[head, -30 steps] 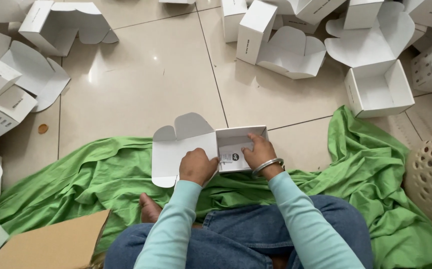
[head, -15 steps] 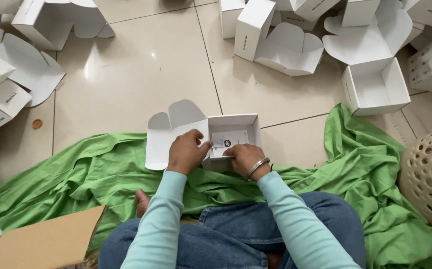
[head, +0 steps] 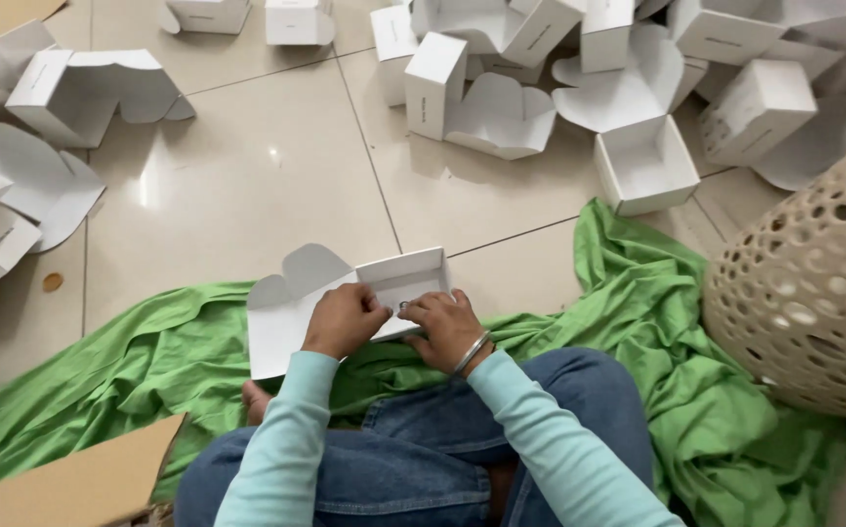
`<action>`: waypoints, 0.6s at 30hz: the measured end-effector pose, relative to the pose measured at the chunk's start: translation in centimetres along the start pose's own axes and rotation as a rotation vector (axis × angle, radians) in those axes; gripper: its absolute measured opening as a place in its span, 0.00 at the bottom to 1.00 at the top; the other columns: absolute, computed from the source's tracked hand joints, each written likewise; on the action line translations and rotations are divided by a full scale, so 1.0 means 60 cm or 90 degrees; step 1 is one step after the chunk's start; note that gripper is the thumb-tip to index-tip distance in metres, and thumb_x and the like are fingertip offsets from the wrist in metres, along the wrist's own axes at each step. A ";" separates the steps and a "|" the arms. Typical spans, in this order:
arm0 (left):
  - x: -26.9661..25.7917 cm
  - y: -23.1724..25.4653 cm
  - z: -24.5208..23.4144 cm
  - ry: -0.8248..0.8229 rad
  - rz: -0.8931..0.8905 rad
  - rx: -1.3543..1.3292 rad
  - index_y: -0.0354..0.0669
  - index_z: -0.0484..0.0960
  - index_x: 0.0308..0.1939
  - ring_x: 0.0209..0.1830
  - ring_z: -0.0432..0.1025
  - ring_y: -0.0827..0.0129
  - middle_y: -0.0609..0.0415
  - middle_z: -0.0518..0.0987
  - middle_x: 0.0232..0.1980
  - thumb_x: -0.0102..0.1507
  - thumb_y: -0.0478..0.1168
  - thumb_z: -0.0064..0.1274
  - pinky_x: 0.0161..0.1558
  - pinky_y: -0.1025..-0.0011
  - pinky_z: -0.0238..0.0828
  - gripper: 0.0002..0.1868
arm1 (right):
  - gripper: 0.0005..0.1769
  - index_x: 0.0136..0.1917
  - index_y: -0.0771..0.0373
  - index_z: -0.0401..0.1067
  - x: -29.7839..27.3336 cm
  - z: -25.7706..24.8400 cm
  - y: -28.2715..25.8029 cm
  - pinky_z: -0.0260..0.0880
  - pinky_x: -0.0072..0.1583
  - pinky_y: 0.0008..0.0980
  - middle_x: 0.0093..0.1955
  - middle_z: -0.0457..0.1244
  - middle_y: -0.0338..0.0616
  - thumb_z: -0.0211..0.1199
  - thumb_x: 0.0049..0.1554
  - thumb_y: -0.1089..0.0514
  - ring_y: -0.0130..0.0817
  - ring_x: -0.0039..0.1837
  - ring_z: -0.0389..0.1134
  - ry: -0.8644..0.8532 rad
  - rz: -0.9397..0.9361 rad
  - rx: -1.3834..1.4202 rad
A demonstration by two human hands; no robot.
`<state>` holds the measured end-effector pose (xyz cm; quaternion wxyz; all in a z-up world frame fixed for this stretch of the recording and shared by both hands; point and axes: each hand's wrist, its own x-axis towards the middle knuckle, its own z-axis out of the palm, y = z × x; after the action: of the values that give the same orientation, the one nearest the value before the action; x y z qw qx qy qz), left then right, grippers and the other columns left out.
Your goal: The person packages SIM cards and instruction manuals into small white cardboard boxes.
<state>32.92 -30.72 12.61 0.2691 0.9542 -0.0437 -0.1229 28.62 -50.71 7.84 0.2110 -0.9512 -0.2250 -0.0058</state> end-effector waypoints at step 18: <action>-0.158 0.667 -0.156 0.178 0.668 -0.436 0.35 0.81 0.38 0.24 0.76 0.76 0.54 0.81 0.28 0.67 0.37 0.58 0.27 0.73 0.69 0.07 | 0.09 0.39 0.55 0.81 -0.243 -0.844 -0.145 0.68 0.53 0.50 0.40 0.70 0.46 0.69 0.52 0.50 0.46 0.46 0.71 0.138 0.120 -0.448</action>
<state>25.49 -58.65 43.34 0.5865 0.6728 -0.4276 0.1436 16.06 -70.34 55.88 -0.1067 -0.9759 -0.0974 -0.1638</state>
